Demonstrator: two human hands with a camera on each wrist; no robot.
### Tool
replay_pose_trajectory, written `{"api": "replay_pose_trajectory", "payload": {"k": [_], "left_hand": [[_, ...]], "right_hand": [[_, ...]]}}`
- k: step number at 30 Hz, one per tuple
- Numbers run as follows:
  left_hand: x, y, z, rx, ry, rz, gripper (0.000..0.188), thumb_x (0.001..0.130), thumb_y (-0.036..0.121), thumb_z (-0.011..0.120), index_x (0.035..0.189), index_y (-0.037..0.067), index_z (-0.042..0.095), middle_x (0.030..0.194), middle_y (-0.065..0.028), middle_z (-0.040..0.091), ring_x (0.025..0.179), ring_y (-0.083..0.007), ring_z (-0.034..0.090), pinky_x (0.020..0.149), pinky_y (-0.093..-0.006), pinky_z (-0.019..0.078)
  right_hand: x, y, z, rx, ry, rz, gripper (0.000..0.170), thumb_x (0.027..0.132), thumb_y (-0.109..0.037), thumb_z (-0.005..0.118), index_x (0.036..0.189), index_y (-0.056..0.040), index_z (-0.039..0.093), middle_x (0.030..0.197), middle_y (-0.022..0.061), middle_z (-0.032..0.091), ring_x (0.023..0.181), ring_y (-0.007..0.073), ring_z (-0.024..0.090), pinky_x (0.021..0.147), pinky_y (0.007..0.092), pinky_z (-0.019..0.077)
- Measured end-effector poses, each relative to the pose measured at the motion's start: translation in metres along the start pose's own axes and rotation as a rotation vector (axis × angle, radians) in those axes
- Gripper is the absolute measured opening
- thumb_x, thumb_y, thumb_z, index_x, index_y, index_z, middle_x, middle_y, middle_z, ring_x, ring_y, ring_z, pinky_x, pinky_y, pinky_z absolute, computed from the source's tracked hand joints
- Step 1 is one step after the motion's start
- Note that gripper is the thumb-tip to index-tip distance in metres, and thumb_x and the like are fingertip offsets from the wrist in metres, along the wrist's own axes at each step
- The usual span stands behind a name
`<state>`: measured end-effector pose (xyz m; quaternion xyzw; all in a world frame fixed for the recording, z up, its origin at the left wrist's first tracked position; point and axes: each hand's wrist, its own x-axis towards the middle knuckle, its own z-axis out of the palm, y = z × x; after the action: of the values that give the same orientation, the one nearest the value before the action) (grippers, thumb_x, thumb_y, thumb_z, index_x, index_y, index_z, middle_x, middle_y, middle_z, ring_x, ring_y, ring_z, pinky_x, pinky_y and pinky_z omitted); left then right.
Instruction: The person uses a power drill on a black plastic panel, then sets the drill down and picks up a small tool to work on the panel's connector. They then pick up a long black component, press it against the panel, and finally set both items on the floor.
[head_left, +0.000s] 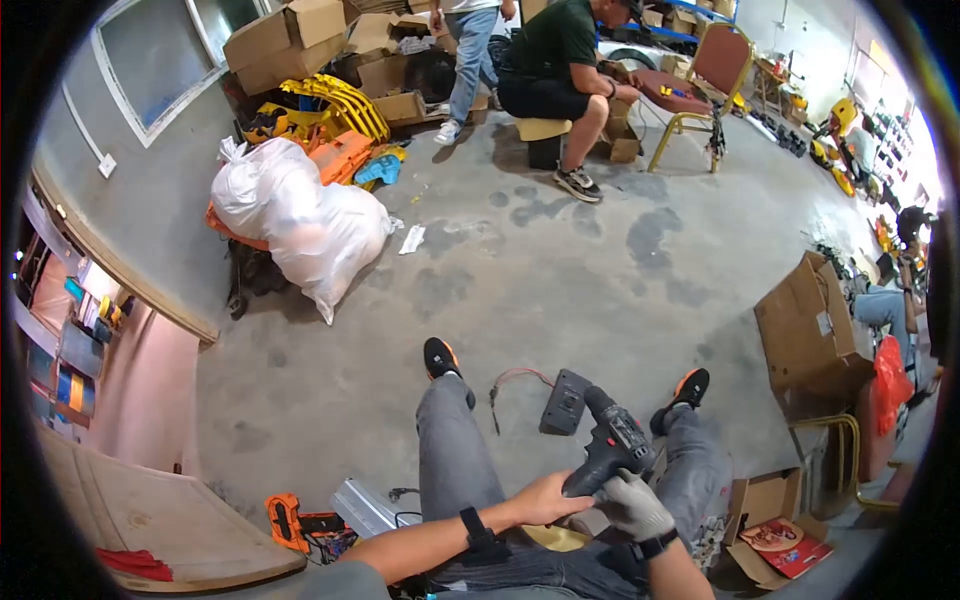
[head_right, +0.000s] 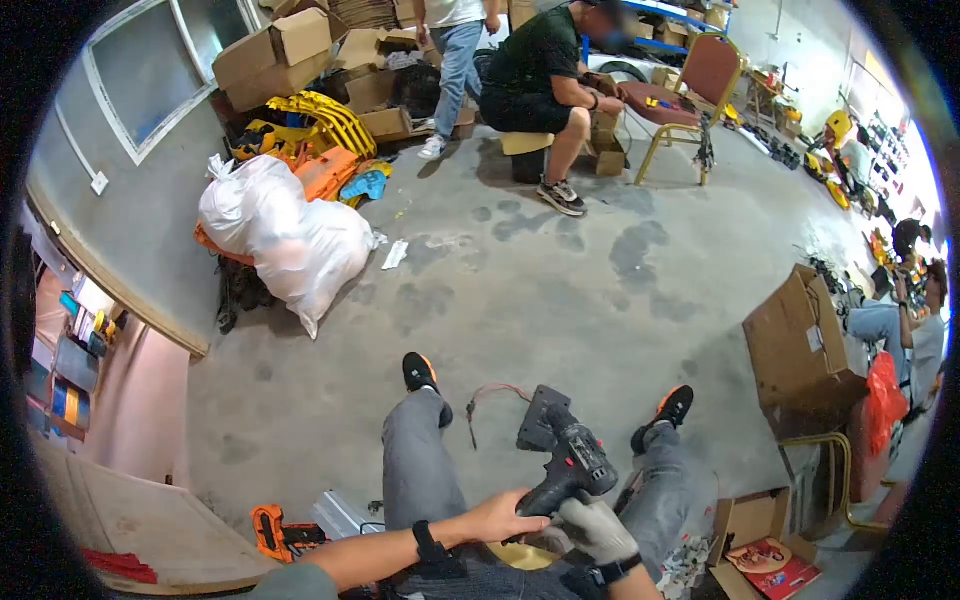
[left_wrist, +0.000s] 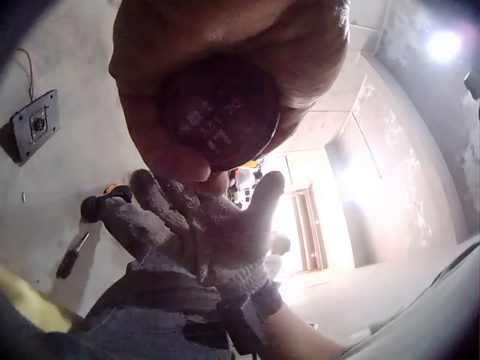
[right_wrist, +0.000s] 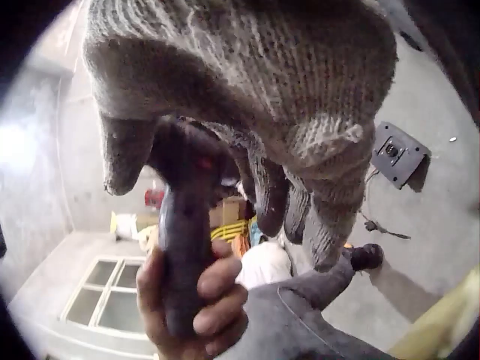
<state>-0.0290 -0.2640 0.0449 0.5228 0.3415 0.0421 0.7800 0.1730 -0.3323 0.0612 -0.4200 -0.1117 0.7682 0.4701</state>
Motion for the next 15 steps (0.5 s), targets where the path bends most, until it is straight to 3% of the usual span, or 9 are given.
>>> {"api": "replay_pose_trajectory", "payload": {"k": [2,3,5,6,7,8,9,14,15], "left_hand": [[-0.004,0.024,0.011,0.091,0.005,-0.076,0.041,0.092,0.032,0.073,0.113,-0.001,0.058,0.078,-0.0006,0.063,0.064,-0.007,0.057,0.056,-0.0259,0.0464],[-0.001,0.022,0.022,0.075,0.096,0.008,0.047,0.091,0.033,0.075,0.116,-0.003,0.058,0.079,-0.0012,0.065,0.063,-0.0089,0.058,0.054,-0.0276,0.0465],[0.029,-0.028,0.035,0.132,0.249,0.208,0.057,0.091,0.031,0.074,0.131,-0.003,0.052,0.102,-0.0078,0.069,0.083,-0.0144,0.066,0.074,-0.0329,0.0555],[0.038,-0.032,0.043,0.138,0.341,0.326,0.063,0.085,0.04,0.076,0.126,-0.003,0.056,0.093,-0.0159,0.071,0.079,-0.0225,0.071,0.069,-0.0367,0.0558],[0.029,-0.01,0.043,0.138,0.275,0.169,0.057,0.092,0.026,0.074,0.134,-0.002,0.05,0.112,-0.0092,0.067,0.091,-0.0144,0.065,0.081,-0.0348,0.0564],[0.026,0.005,0.045,0.007,0.198,0.028,0.052,0.092,0.025,0.074,0.128,-0.004,0.052,0.107,-0.0079,0.067,0.09,-0.0143,0.066,0.078,-0.0336,0.0566],[0.034,0.001,0.046,0.068,0.242,0.195,0.048,0.092,0.026,0.074,0.123,-0.004,0.053,0.103,-0.0068,0.066,0.086,-0.0129,0.065,0.075,-0.0325,0.0564],[0.035,0.007,0.03,0.205,0.145,0.099,0.059,0.093,0.042,0.073,0.121,-0.006,0.053,0.099,-0.0095,0.065,0.087,-0.0158,0.066,0.077,-0.0327,0.0554],[0.03,0.007,0.029,0.152,0.148,0.163,0.06,0.094,0.045,0.071,0.12,-0.006,0.053,0.1,-0.0095,0.065,0.084,-0.0159,0.066,0.076,-0.0328,0.0551]], "right_hand": [[0.024,0.017,-0.001,-0.221,0.082,-0.348,0.028,0.092,-0.008,0.064,0.119,-0.0023,0.06,0.116,0.015,0.067,0.104,0.0298,0.068,0.092,0.0427,0.056],[0.019,0.006,0.017,0.323,0.143,-0.082,0.025,0.097,-0.012,0.062,0.121,-0.0048,0.06,0.112,0.015,0.068,0.103,0.0302,0.068,0.09,0.0426,0.0568],[0.016,-0.009,0.027,0.261,0.14,-0.14,0.025,0.099,-0.019,0.061,0.121,-0.0061,0.061,0.108,0.0137,0.069,0.104,0.0271,0.068,0.088,0.0403,0.0566],[0.016,-0.012,0.028,0.207,0.181,-0.154,0.022,0.1,-0.019,0.061,0.119,-0.0068,0.062,0.109,0.0113,0.07,0.101,0.0245,0.068,0.086,0.0381,0.0562],[0.022,-0.01,0.008,-0.004,0.117,-0.229,0.02,0.1,-0.02,0.06,0.115,-0.0076,0.064,0.107,0.0091,0.07,0.096,0.0223,0.069,0.083,0.0361,0.0561],[0.015,-0.026,0.017,0.256,0.106,-0.053,0.019,0.1,-0.02,0.06,0.112,-0.0072,0.065,0.106,0.0081,0.07,0.094,0.0218,0.069,0.082,0.0351,0.0561],[0.019,-0.024,0.005,0.357,0.068,-0.024,0.021,0.099,-0.02,0.06,0.114,-0.0055,0.064,0.106,0.0086,0.07,0.094,0.0225,0.069,0.084,0.0356,0.0562],[0.025,-0.033,0.0,0.388,0.008,-0.188,0.031,0.091,-0.002,0.062,0.122,-0.0035,0.058,0.118,0.0136,0.066,0.1,0.0216,0.067,0.09,0.0398,0.0562],[0.026,-0.031,-0.003,0.368,0.051,-0.198,0.043,0.088,-0.006,0.068,0.13,-0.0044,0.056,0.115,0.0133,0.067,0.101,0.0266,0.069,0.092,0.0472,0.0577]]}}
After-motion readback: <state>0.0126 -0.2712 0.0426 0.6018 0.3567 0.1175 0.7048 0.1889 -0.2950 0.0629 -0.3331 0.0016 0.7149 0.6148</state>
